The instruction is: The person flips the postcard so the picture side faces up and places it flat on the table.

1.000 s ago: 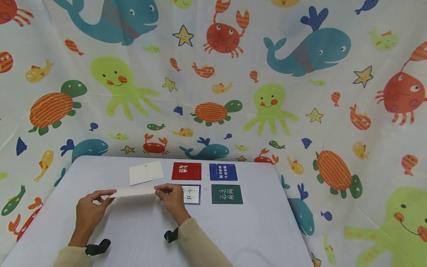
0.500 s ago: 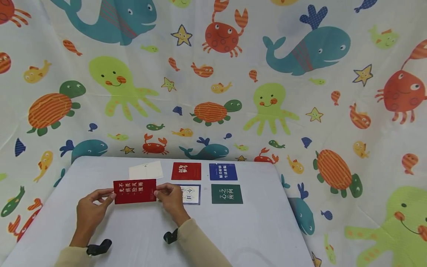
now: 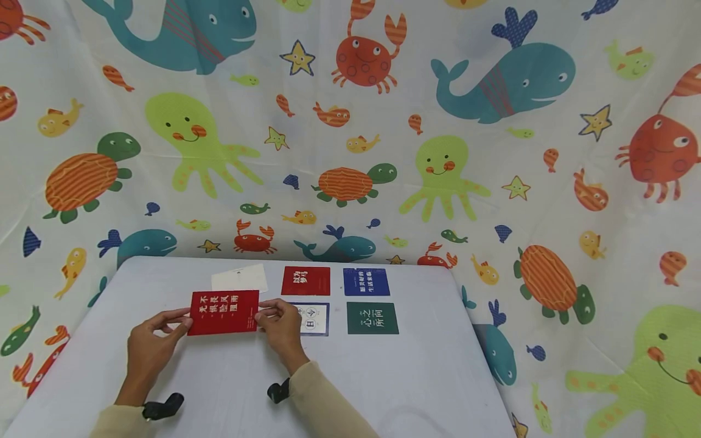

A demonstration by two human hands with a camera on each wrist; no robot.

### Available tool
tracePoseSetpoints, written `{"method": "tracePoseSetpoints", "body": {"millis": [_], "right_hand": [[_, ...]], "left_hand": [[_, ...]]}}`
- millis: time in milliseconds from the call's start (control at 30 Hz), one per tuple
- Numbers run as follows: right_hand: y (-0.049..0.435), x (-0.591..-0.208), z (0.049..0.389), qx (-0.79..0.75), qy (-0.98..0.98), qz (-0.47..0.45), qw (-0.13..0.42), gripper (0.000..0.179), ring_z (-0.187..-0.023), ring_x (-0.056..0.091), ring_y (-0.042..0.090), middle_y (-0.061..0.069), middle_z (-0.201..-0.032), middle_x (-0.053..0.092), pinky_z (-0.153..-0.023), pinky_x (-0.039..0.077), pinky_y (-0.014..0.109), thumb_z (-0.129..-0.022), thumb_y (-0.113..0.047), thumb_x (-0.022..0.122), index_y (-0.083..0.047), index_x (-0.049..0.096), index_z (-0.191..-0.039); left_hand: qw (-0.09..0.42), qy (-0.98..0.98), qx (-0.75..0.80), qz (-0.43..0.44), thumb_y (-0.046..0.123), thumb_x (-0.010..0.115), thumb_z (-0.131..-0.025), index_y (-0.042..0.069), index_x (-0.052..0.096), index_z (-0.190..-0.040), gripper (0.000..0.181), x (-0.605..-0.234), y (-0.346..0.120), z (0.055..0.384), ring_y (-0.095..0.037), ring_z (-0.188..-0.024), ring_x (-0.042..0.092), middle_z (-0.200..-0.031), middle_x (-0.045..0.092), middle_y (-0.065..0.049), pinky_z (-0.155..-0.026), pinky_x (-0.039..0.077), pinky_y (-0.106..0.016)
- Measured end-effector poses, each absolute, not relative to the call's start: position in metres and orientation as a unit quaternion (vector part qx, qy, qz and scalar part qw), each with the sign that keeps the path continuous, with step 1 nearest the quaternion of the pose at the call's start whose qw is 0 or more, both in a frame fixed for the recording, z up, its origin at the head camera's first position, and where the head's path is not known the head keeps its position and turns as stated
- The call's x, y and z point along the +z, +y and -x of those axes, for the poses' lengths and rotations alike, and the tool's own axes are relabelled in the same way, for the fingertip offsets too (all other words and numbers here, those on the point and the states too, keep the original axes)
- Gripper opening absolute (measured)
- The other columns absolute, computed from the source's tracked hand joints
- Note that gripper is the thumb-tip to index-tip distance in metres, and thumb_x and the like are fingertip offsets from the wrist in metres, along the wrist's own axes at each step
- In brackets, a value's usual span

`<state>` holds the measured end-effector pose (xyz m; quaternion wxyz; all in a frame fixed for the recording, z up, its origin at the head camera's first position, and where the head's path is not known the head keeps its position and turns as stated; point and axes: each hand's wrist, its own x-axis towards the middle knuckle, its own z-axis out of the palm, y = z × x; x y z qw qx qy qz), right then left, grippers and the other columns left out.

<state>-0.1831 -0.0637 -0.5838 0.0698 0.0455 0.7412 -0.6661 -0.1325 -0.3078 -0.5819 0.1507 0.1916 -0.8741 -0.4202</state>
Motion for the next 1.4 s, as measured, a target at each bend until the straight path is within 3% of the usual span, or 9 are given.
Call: {"method": "tracePoseSetpoints", "body": {"millis": [367,567,867,1400], "right_hand": [[-0.065,-0.588,0.18,-0.622,0.781,-0.019,0.051,0.047,-0.087,0.074,0.007,-0.018,-0.102,0.075,-0.079,0.063,0.028,-0.09,-0.017,0.086,-0.04,0.074,-0.131],[-0.065,-0.589,0.179,-0.611,0.789,-0.012,0.059,0.056,-0.086,0.074,0.006,-0.019,-0.101,0.074,-0.079,0.063,0.027,-0.087,-0.015,0.089,-0.04,0.072,-0.134],[-0.065,-0.589,0.179,-0.6,0.797,-0.021,0.064,0.056,-0.085,0.072,0.007,-0.018,-0.101,0.074,-0.077,0.062,0.027,-0.088,-0.016,0.089,-0.032,0.072,-0.139],[-0.061,-0.597,0.175,-0.572,0.818,-0.016,0.058,0.048,-0.08,0.067,0.004,-0.016,-0.093,0.077,-0.072,0.054,0.02,-0.088,-0.016,0.088,-0.026,0.075,-0.133]], "left_hand": [[0.113,-0.894,-0.402,-0.163,0.036,0.084,-0.092,0.015,0.066,-0.146,0.06,-0.583,-0.311,0.133,-0.029,-0.105,0.057,-0.126,0.075,-0.019,-0.081,0.047,-0.043],[0.083,-0.902,-0.393,-0.157,0.029,0.086,-0.09,0.014,0.06,-0.151,0.068,-0.585,-0.311,0.133,-0.03,-0.107,0.055,-0.129,0.072,-0.021,-0.078,0.049,-0.04],[0.085,-0.907,-0.382,-0.153,0.021,0.085,-0.091,0.012,0.062,-0.149,0.063,-0.587,-0.31,0.132,-0.031,-0.106,0.055,-0.13,0.072,-0.022,-0.077,0.048,-0.039],[0.094,-0.914,-0.361,-0.158,0.014,0.086,-0.089,0.006,0.072,-0.135,0.049,-0.596,-0.31,0.132,-0.027,-0.093,0.054,-0.111,0.078,-0.021,-0.072,0.04,-0.038]]}}
